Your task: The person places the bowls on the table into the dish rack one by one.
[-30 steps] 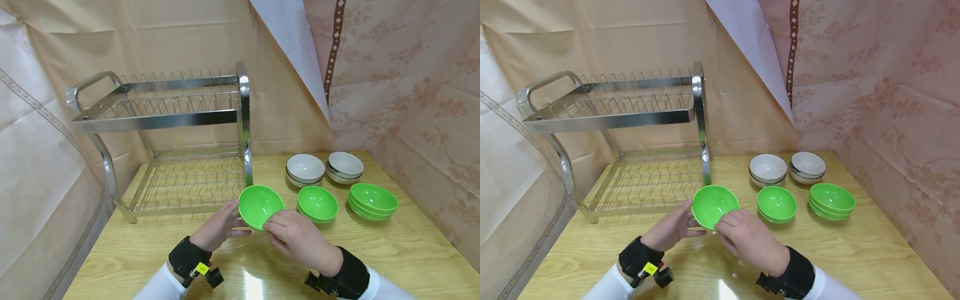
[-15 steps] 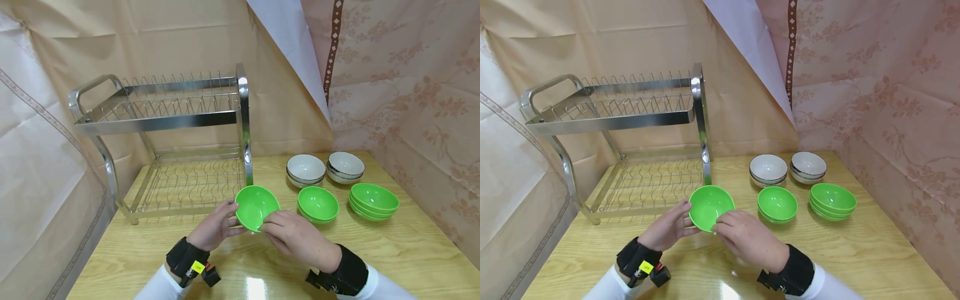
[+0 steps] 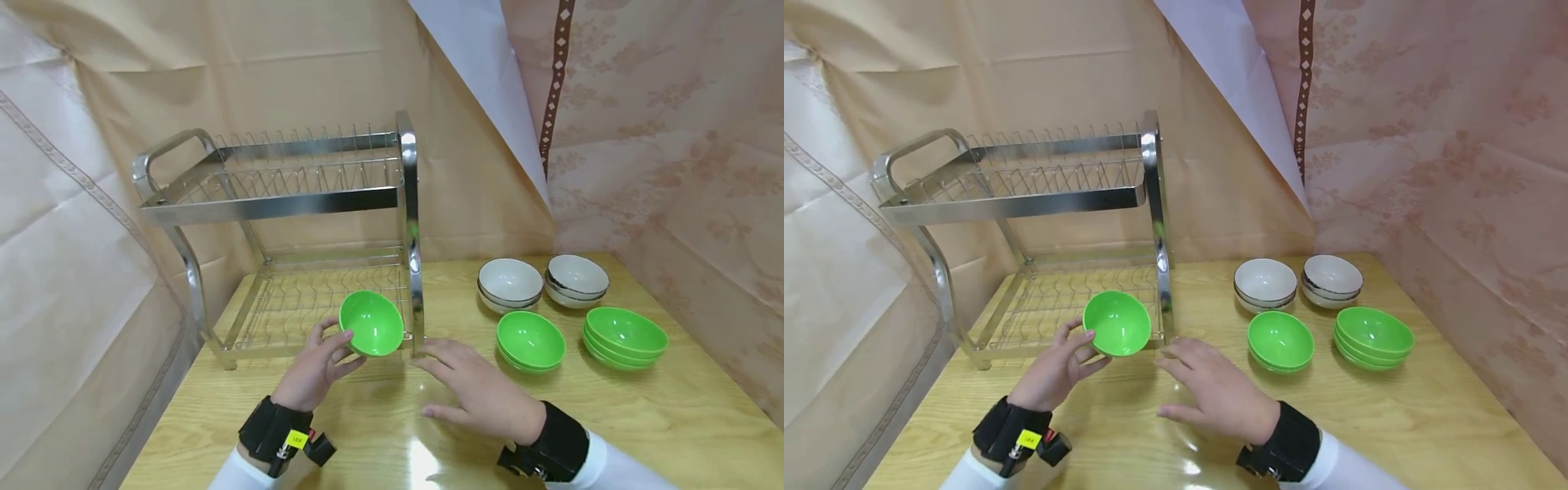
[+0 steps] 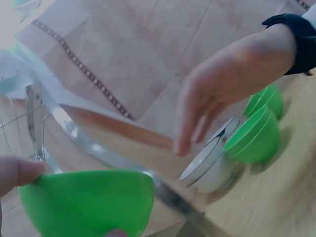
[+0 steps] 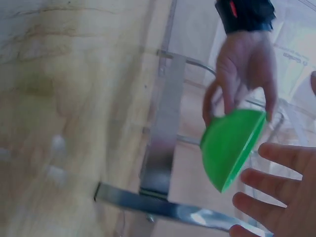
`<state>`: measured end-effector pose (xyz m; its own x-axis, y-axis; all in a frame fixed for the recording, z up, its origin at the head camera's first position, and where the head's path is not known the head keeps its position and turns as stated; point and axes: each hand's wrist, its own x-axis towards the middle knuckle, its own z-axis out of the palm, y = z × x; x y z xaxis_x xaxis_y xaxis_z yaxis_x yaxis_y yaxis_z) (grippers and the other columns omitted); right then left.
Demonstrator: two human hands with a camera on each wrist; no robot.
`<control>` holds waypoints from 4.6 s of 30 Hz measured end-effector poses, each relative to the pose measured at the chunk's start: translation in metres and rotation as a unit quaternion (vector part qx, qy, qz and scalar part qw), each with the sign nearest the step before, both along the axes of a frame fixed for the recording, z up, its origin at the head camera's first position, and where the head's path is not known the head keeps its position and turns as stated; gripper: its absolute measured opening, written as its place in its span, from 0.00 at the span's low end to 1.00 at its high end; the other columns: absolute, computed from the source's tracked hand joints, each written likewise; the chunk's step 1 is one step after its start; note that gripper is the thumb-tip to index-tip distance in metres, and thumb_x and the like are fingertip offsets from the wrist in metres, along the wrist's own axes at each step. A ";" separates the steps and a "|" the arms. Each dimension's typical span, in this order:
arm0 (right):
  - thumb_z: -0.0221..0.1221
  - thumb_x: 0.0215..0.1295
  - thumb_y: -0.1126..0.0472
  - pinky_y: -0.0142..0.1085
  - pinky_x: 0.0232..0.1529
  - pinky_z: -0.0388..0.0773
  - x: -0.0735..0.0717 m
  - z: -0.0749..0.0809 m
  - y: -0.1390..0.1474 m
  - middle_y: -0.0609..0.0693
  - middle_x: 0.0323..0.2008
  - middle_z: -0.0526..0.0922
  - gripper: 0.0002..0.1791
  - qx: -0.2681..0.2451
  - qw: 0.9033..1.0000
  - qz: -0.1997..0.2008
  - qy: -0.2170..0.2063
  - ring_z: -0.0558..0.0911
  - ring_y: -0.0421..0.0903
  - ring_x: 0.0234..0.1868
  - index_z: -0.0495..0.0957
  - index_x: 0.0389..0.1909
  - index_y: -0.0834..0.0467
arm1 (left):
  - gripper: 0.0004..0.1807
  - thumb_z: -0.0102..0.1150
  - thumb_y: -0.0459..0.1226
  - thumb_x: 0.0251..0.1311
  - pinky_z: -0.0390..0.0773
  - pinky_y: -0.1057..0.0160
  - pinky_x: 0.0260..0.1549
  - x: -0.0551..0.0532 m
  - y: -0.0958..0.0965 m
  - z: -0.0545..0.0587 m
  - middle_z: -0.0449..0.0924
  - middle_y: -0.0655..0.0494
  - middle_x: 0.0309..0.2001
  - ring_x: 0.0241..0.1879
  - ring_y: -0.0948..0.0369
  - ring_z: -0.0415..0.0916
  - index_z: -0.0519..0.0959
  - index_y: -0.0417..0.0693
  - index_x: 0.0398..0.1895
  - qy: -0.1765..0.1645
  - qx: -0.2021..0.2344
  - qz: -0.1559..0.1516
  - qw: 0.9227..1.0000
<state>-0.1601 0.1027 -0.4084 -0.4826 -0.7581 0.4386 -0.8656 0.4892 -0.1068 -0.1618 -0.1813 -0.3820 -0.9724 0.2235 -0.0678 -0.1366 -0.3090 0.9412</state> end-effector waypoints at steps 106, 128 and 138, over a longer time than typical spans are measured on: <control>0.50 0.64 0.31 0.54 0.68 0.55 -0.019 -0.007 0.054 0.52 0.63 0.70 0.38 0.031 0.996 -0.076 -0.020 0.59 0.48 0.66 0.70 0.63 0.54 | 0.48 0.57 0.66 0.54 0.57 0.36 0.62 -0.014 0.065 -0.004 0.55 0.38 0.69 0.66 0.42 0.50 0.62 0.48 0.71 0.363 -0.647 0.154 0.652; 0.63 0.59 0.46 0.52 0.49 0.77 -0.032 -0.012 0.095 0.56 0.50 0.78 0.26 -0.019 0.967 -0.251 -0.025 0.74 0.53 0.52 0.77 0.50 0.61 | 0.50 0.50 0.72 0.52 0.53 0.37 0.65 -0.005 0.076 -0.016 0.57 0.44 0.70 0.67 0.46 0.49 0.61 0.54 0.73 0.376 -0.677 0.113 0.623; 0.63 0.60 0.48 0.43 0.29 0.79 -0.032 -0.016 0.100 0.49 0.32 0.78 0.16 0.055 0.949 -0.298 -0.084 0.77 0.46 0.33 0.81 0.35 0.58 | 0.49 0.53 0.70 0.52 0.55 0.36 0.64 -0.005 0.077 -0.019 0.58 0.44 0.70 0.68 0.47 0.47 0.61 0.53 0.72 0.372 -0.678 0.112 0.624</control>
